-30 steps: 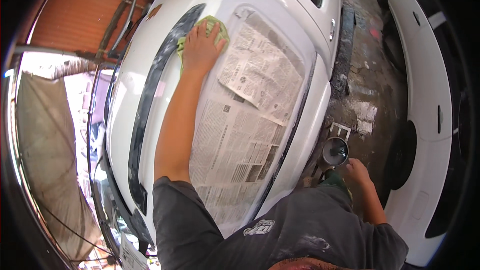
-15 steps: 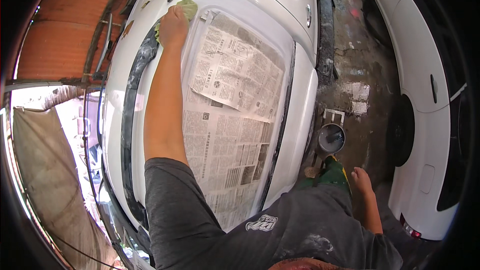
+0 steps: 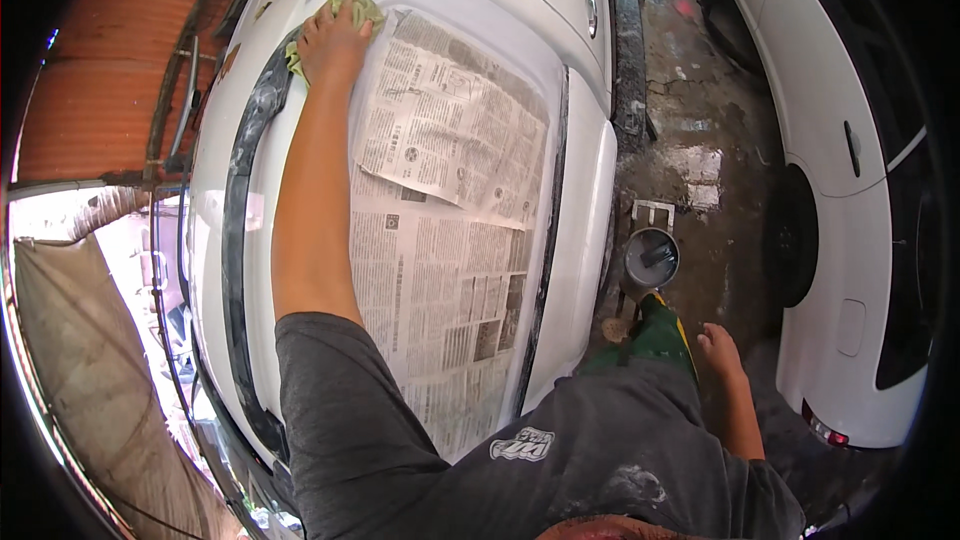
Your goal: The person sands the roof and a black trim piece of a white truck using a sanding block dipped in a bucket of water, then wipes the surface with a cloth.
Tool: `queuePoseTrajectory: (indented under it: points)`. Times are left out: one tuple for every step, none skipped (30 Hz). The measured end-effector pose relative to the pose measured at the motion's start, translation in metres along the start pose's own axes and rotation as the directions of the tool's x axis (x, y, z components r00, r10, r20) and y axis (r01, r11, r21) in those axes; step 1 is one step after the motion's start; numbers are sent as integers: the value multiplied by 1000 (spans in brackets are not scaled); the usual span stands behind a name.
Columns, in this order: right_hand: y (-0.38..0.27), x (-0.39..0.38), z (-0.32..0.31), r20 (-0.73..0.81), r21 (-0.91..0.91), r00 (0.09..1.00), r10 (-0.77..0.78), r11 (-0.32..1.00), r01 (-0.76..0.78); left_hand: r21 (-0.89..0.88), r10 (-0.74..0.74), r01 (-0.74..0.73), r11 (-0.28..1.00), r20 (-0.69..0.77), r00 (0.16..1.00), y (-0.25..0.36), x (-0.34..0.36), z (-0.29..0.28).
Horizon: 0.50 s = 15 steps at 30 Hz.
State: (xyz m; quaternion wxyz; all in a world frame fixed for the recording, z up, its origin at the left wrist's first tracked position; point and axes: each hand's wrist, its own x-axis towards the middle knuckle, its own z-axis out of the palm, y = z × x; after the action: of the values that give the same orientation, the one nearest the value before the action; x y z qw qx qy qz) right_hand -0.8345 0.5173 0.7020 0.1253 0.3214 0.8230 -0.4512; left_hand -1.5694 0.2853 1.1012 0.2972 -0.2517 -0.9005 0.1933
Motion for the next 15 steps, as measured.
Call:
queuePoseTrajectory:
  points:
    - [5, 0, 2, 4, -4, 1000, 0, 1000, 0, 0, -3, 3, 1000, 5, 1000, -1, -9, -5]
    - [9, 3, 4, 6, -22, 1000, -18, 1000, 18, 2, -9, 9, 1000, 10, 1000, 1, -18, -12]
    - [14, 5, 5, 11, -40, 999, -37, 998, 37, 6, -16, 16, 1000, 17, 1000, 2, -29, -19]
    - [13, 9, 4, 21, -44, 999, -46, 998, 47, 15, -25, 25, 1000, 23, 999, 0, -43, -26]
    - [8, 13, 4, 35, -30, 999, -33, 999, 34, 33, -2, 2, 999, 9, 1000, -2, -56, -33]
    - [4, 17, 4, 49, -18, 999, -20, 1000, 21, 51, 20, -20, 999, -4, 1000, -4, -70, -40]
    - [-4, 22, 4, 67, -19, 997, -31, 999, 33, 66, 11, -11, 998, 7, 1000, -12, -87, -49]
    - [-14, 25, 3, 57, 3, 998, -35, 999, 34, 63, 27, -26, 998, -15, 1000, -17, -103, -55]
    - [-21, 28, 2, 48, 25, 998, -38, 999, 37, 61, 43, -41, 997, -35, 998, -23, -120, -60]
    - [-26, 34, 1, 58, 19, 997, -46, 999, 45, 67, 33, -31, 997, -28, 999, -29, -136, -66]
    - [-29, 42, 1, 51, 3, 995, -83, 997, 83, 60, 41, -39, 997, -43, 998, -34, -152, -71]
    - [-32, 46, 1, 47, -14, 991, -122, 992, 123, 53, 48, -45, 998, -57, 997, -39, -169, -76]
    - [-33, 53, 2, 57, -28, 988, -141, 989, 143, 62, 23, -20, 998, -52, 998, -44, -186, -86]
    - [-32, 61, 3, 76, -47, 982, -171, 983, 175, 42, 18, -17, 999, -25, 1000, -47, -201, -96]
    - [-31, 69, 3, 97, -66, 975, -201, 976, 208, 22, 11, -11, 1000, 4, 1000, -50, -217, -106]
